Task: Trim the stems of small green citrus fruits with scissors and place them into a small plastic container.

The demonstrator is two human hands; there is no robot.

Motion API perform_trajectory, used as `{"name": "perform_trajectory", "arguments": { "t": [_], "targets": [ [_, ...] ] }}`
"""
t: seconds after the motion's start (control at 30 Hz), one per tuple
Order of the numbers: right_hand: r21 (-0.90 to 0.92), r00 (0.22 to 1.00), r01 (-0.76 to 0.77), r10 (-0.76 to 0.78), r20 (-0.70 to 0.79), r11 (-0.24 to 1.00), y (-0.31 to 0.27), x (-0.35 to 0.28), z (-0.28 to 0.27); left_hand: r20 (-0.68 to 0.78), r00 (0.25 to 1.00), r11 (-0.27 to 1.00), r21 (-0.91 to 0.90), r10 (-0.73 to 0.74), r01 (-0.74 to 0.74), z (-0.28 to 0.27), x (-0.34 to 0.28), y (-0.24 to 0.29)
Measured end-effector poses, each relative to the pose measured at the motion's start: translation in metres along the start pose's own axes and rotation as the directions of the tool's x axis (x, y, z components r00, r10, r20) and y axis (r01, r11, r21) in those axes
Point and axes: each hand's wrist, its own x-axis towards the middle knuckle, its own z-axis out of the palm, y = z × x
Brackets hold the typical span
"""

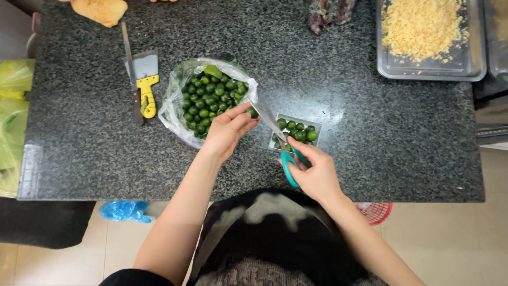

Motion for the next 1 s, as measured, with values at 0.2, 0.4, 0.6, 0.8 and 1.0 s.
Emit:
{"name": "perform_trajectory", "arguments": {
  "t": [0.2,0.4,0.6,0.8,1.0],
  "targets": [
    [-0.102,0.999,0.046,-0.048,-0.02,0.994,-0.009,0.002,-0.004,0.036,0.999,0.999,0.048,-0.01,0.008,0.017,-0.005,-0.002],
    [-0.039,1.0,-0.023,0.023,-0.005,0.999,-0.01,0.001,-0.004,0.048,0.999,0.999,0.044,-0.013,0.011,0.018,-0.002,-0.003],
    [0.025,0.995,-0.101,0.101,0.011,0.995,-0.015,0.002,-0.007,0.064,0.998,0.999,0.038,-0.011,0.009,0.024,-0.004,-0.006],
    [-0.033,1.0,-0.001,0.002,0.013,0.999,-0.012,0.004,-0.011,0.069,0.998,0.998,0.055,-0.016,0.013,0.029,-0.006,-0.001],
    [-0.086,0.999,0.046,-0.046,0.005,0.995,-0.019,0.009,-0.016,0.084,0.996,0.998,0.064,-0.003,-0.002,0.034,-0.002,0.004]
  ]
}}
